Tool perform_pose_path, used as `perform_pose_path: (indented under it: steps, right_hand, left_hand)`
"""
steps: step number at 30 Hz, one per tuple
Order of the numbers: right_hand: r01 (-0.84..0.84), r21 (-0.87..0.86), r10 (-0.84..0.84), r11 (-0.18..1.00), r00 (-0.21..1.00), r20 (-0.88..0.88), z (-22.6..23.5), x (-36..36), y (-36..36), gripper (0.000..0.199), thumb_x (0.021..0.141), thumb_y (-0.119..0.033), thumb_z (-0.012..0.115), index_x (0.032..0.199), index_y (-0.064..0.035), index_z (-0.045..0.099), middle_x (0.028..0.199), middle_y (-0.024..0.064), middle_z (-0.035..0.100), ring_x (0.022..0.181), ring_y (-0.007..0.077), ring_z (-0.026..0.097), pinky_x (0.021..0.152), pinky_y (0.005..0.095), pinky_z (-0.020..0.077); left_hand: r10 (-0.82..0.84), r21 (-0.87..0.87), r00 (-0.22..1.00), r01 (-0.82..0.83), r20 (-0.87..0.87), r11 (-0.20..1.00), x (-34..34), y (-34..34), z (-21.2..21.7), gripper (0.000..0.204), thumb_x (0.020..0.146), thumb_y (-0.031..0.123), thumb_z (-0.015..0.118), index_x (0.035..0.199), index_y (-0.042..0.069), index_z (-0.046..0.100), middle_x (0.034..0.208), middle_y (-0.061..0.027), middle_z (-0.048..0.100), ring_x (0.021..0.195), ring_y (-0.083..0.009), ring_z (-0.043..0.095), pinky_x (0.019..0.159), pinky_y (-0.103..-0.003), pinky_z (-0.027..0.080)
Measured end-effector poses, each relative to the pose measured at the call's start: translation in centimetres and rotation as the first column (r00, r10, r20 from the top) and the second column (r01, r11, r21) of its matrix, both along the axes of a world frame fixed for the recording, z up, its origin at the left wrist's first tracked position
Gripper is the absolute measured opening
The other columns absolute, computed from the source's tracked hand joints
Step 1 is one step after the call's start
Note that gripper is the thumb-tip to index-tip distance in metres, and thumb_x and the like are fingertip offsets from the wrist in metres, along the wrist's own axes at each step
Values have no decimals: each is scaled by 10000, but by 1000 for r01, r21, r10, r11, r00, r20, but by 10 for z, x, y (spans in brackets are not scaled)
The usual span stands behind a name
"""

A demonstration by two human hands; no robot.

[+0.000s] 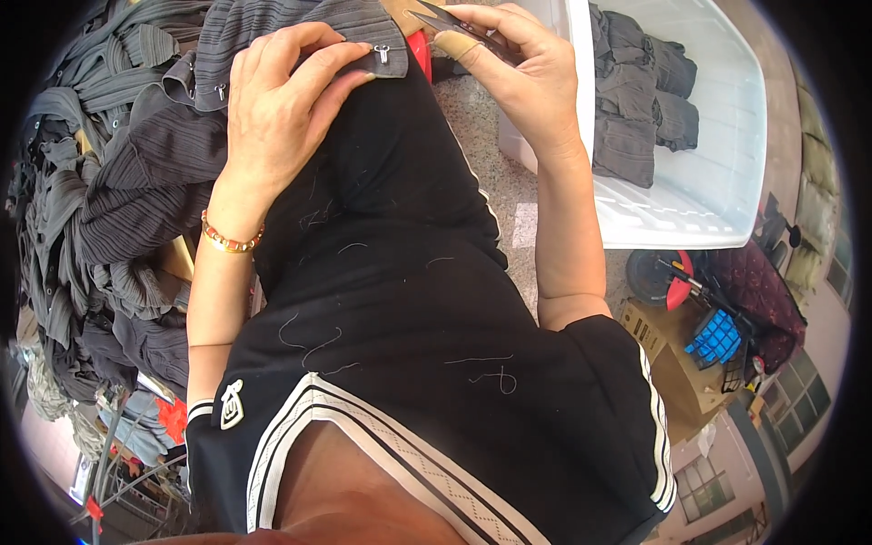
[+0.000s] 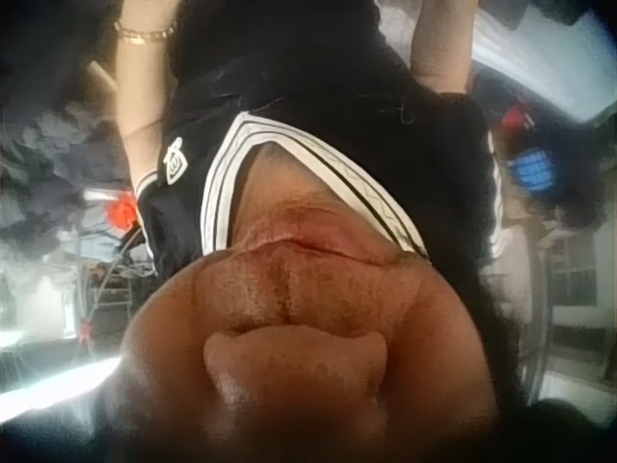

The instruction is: Trimming excess threads from garments using a small handheld clipper.

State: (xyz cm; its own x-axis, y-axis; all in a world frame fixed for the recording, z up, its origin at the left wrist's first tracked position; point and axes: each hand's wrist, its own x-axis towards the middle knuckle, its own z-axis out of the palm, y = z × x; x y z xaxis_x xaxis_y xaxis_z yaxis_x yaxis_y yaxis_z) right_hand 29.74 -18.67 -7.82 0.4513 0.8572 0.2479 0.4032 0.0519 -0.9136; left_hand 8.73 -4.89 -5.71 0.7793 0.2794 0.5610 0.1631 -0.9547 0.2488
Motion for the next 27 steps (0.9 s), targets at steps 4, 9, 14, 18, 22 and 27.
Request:
perform_pose_path:
  steps: [4,9,14,18,22,27]
  right_hand:
    - [-3,91,12,996,995,-95,-1,-2,4,286,874,-6,740,1157,21,706,991,5,651,873,53,585,752,171,444]
    - [16,128,8,992,982,-189,22,-22,12,301,880,-12,730,1175,30,692,983,9,637,854,53,566,748,173,426]
    - [-2,192,11,981,999,-43,31,-27,17,304,811,-42,808,1099,11,726,939,24,646,790,58,586,673,175,440]
    - [-96,265,46,960,980,192,42,-36,29,360,753,-24,841,1098,-15,738,893,27,637,735,55,568,618,164,412]
    - [-151,258,82,954,962,259,44,-42,34,364,748,-20,843,1098,-31,743,885,22,630,707,43,554,560,159,383]
    - [-165,264,89,950,956,278,41,-45,38,362,743,-29,849,1090,-34,746,870,14,623,685,39,538,546,161,369]
  left_hand:
    - [-8,29,999,7,46,1000,4,6,-5,218,796,158,775,998,115,705,987,14,641,901,-193,601,791,-323,444]
    - [58,-617,978,79,199,783,1,3,3,100,966,113,643,1022,36,672,1008,-15,692,942,-109,617,859,-246,459]
    - [191,-907,891,378,411,188,-8,7,18,152,995,87,605,1105,8,675,1029,5,675,967,-54,599,896,-200,436]
    - [211,-876,852,478,479,56,-16,10,19,157,992,84,603,1108,4,673,1036,-20,690,973,-66,627,877,-213,476]
    - [252,-876,846,481,470,20,-19,10,17,167,992,94,604,1113,-2,666,1043,-41,699,968,-78,649,865,-224,508]
    - [329,-897,849,442,415,-9,-20,14,7,179,995,103,602,1129,1,664,1040,-35,700,973,-78,647,881,-223,502]
